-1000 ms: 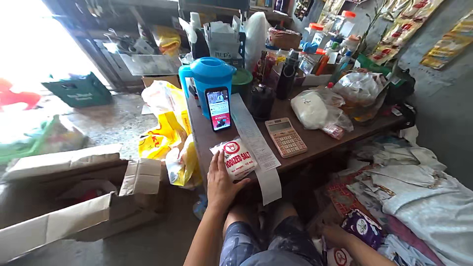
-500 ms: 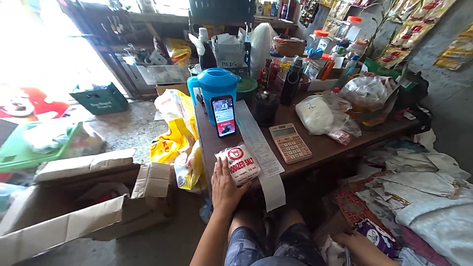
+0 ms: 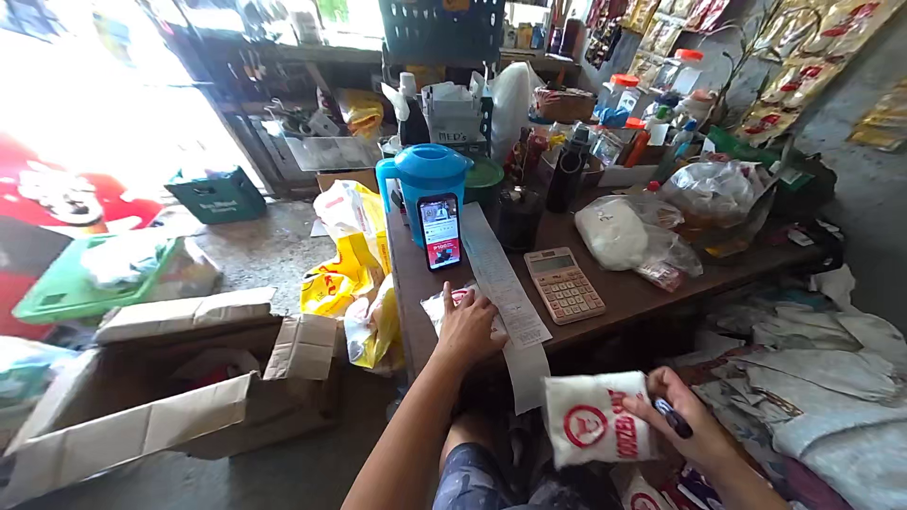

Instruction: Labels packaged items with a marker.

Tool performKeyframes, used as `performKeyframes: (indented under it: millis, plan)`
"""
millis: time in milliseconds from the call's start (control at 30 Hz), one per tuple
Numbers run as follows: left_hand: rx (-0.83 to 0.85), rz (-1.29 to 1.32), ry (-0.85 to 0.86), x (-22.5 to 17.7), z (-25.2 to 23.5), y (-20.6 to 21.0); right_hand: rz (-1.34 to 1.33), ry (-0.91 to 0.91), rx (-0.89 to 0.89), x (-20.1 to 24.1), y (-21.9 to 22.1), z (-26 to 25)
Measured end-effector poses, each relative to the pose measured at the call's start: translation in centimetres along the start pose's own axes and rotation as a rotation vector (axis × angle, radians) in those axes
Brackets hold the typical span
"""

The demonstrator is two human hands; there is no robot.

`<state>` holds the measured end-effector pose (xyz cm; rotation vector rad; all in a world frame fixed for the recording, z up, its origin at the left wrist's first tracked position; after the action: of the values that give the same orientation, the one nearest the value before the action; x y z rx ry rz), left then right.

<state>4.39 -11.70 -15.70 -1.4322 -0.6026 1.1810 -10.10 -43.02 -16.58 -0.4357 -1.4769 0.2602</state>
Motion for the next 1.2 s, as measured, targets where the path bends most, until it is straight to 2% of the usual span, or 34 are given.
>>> performKeyframes:
  millis: [100,267,333,400,467,567,633,700,800,867,967,1033,1133,1200]
  plan:
    - [0.002,0.001,-0.034,0.6,1.1,0.0,-0.263,-0.042,-0.039,2.6,4.1,-1.9]
    - [-0.078,0.078,-0.036,2.8,4.2,0.1,-0.421,-0.027,-0.083,5.0,9.0,-5.6]
    - [-0.305,0.219,-0.021,3.6,5.8,0.6,-0.513,0.076,-0.093,5.5,10.7,-6.4]
    - [-0.652,0.32,-0.061,3.3,7.2,1.6,-0.573,0.197,-0.045,5.8,11.9,-6.6]
    - [-0.879,0.338,-0.087,1.7,8.3,2.7,-0.487,0.249,0.064,5.8,12.2,-6.2]
    - [-0.825,0.332,0.051,-2.0,8.4,4.6,-0.141,0.158,0.21,5.3,10.9,-5.2]
    - [-0.791,0.275,0.192,-4.1,7.3,6.0,0.0,-0.006,0.138,5.5,9.6,-4.6]
    - [-0.747,0.182,0.249,-5.4,5.8,6.7,-0.025,-0.185,0.035,5.9,8.4,-4.5]
    - [-0.676,0.052,0.165,-5.8,3.4,7.5,-0.175,-0.324,0.022,6.5,7.7,-5.3]
    - [-0.649,-0.017,0.121,-5.8,2.4,9.0,-0.172,-0.393,0.063,7.1,8.3,-6.4]
    - [-0.734,-0.199,0.109,-6.0,2.9,11.2,-0.147,-0.535,0.142,8.2,11.1,-9.1]
    - [-0.782,-0.234,0.112,-5.9,3.4,12.1,-0.259,-0.532,0.224,8.7,13.8,-10.8]
    - [-0.876,-0.22,0.142,-5.5,3.5,13.1,-0.433,-0.408,0.406,9.5,17.4,-12.6]
    - [-0.945,-0.24,0.173,-4.9,3.6,13.9,-0.346,-0.35,0.496,9.4,19.1,-13.8]
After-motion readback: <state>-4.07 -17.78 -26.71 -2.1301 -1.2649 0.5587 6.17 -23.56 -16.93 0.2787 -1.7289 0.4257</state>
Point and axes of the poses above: each hand's wrist, its own z-axis away from the middle knuckle, its own y-axis out of the palm, x = y × z, the point moved 2 cm from there along -z, towards the middle knuckle, and after that the axes turned 2 degrees about y, right-handed, at the moved point
